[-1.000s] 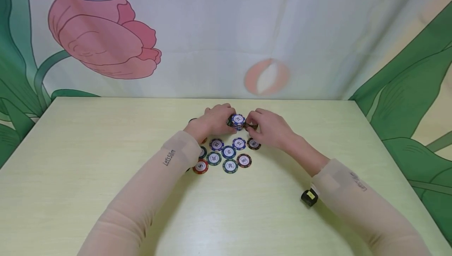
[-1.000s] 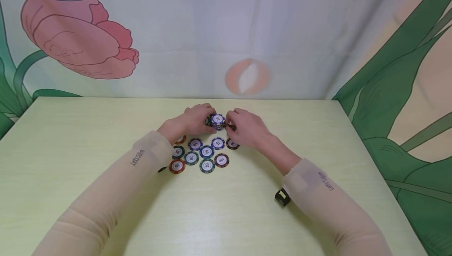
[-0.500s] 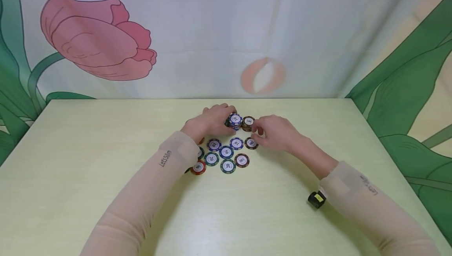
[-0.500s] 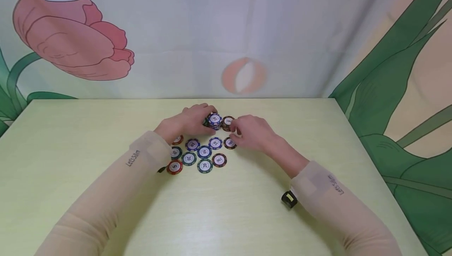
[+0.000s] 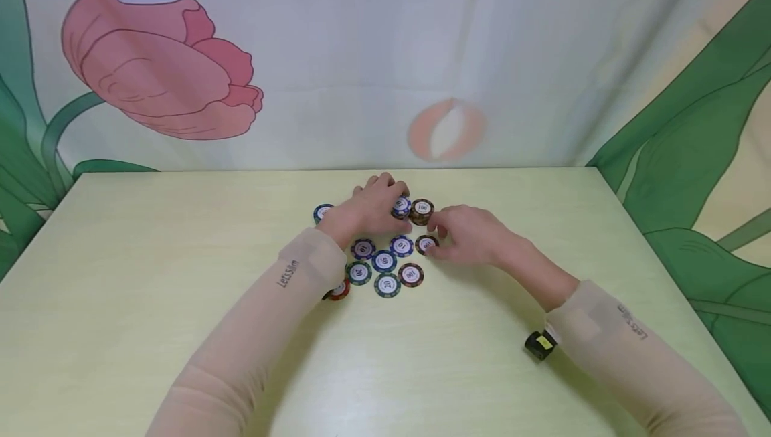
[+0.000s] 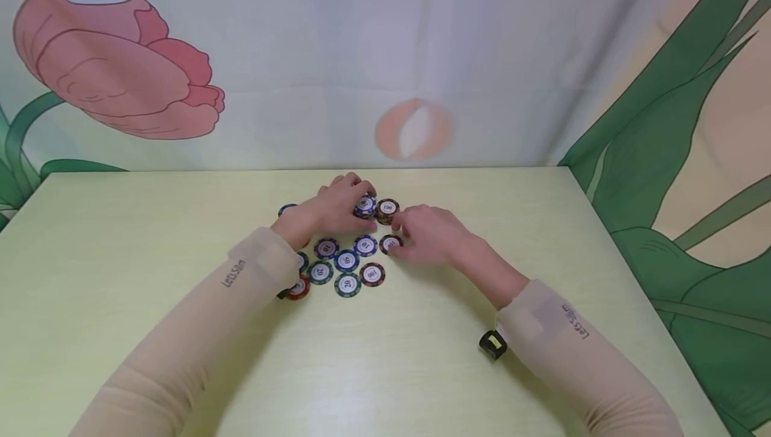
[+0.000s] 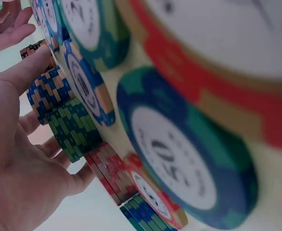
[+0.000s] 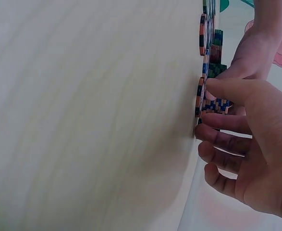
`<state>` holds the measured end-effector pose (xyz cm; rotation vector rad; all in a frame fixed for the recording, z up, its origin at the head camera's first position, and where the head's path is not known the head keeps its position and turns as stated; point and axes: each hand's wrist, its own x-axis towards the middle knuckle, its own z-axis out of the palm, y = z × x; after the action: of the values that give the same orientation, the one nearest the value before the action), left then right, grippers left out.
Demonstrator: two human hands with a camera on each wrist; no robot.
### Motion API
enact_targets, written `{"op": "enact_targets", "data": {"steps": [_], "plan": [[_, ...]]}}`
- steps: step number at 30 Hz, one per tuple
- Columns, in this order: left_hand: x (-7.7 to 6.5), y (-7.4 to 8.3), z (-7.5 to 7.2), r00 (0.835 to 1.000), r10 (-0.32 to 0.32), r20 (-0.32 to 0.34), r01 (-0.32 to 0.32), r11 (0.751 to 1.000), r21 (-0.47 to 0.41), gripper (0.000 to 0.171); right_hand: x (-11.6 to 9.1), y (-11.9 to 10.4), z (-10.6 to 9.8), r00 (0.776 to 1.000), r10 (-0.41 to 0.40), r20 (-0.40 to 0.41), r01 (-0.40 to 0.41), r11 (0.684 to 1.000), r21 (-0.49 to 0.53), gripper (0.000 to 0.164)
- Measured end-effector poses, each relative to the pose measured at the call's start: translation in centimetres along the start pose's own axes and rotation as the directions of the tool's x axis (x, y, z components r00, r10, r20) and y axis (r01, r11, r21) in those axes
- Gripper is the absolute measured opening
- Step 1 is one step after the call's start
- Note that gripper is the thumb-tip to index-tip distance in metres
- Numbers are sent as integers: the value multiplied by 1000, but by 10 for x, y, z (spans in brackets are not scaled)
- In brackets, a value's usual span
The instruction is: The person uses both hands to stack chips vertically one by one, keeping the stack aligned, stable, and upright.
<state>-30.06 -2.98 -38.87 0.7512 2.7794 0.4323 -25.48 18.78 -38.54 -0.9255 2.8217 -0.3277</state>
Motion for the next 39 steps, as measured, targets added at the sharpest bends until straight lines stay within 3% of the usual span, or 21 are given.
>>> {"op": "enact_targets", "data": {"steps": [23,39], "plan": [[7,14,0,998,-28,49,25,997,67,54,1,-1,3,999,-38,21,38,999,8,24],[10,13,2,999,-33,40,30,996,87,51,0,3,8,998,-46,-46,47,998,29,28]]}}
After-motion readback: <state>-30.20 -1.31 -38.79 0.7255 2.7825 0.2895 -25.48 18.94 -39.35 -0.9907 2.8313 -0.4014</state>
